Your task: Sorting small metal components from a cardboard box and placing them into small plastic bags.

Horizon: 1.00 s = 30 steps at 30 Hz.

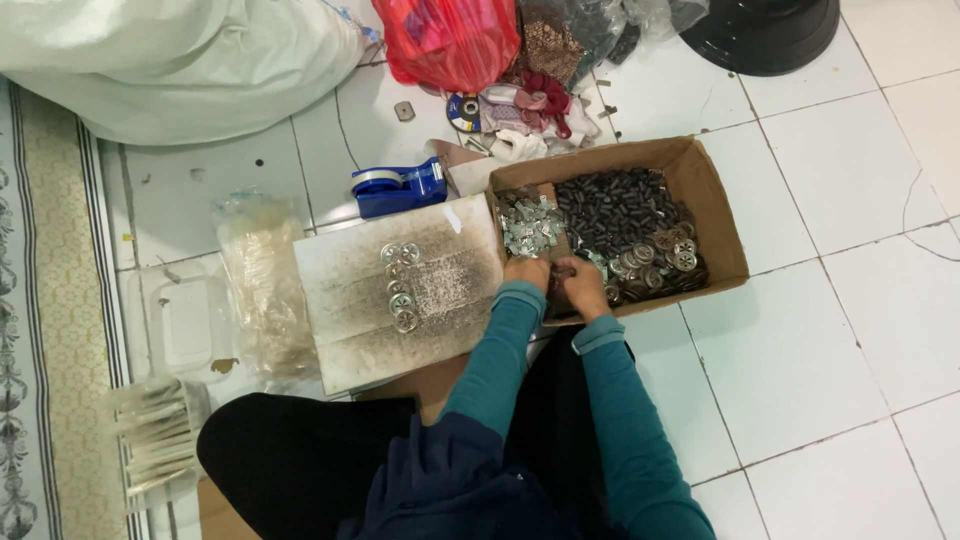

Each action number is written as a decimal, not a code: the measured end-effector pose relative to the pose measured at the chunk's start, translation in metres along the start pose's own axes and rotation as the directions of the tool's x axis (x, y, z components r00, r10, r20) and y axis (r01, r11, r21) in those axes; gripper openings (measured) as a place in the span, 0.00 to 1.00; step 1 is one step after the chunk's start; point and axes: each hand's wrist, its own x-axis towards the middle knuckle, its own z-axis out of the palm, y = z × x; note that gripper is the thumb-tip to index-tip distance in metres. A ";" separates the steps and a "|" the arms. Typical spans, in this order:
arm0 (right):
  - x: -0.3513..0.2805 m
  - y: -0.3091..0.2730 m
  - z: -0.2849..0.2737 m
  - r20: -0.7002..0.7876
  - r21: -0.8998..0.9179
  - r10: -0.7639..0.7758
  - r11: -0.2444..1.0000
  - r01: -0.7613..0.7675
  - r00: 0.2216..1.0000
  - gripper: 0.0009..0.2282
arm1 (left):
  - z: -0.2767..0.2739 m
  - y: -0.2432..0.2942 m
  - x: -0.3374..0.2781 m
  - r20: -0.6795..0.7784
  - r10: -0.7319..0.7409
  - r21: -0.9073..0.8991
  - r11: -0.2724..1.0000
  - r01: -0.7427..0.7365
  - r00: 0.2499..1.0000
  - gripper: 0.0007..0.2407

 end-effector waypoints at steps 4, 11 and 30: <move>-0.013 -0.006 -0.006 -0.039 0.147 -0.027 0.989 0.033 0.999 0.13 | -0.020 -0.013 -0.006 0.042 -0.021 -0.221 0.975 0.030 0.999 0.08; -0.020 -0.013 -0.010 -0.010 0.546 0.132 0.831 -0.105 0.991 0.13 | -0.062 -0.014 -0.021 0.158 -0.042 -0.390 0.915 0.101 0.987 0.11; -0.027 -0.014 -0.015 -0.081 0.011 0.078 0.997 -0.077 0.994 0.11 | -0.052 -0.010 -0.020 0.105 -0.053 -0.439 0.893 0.094 0.993 0.06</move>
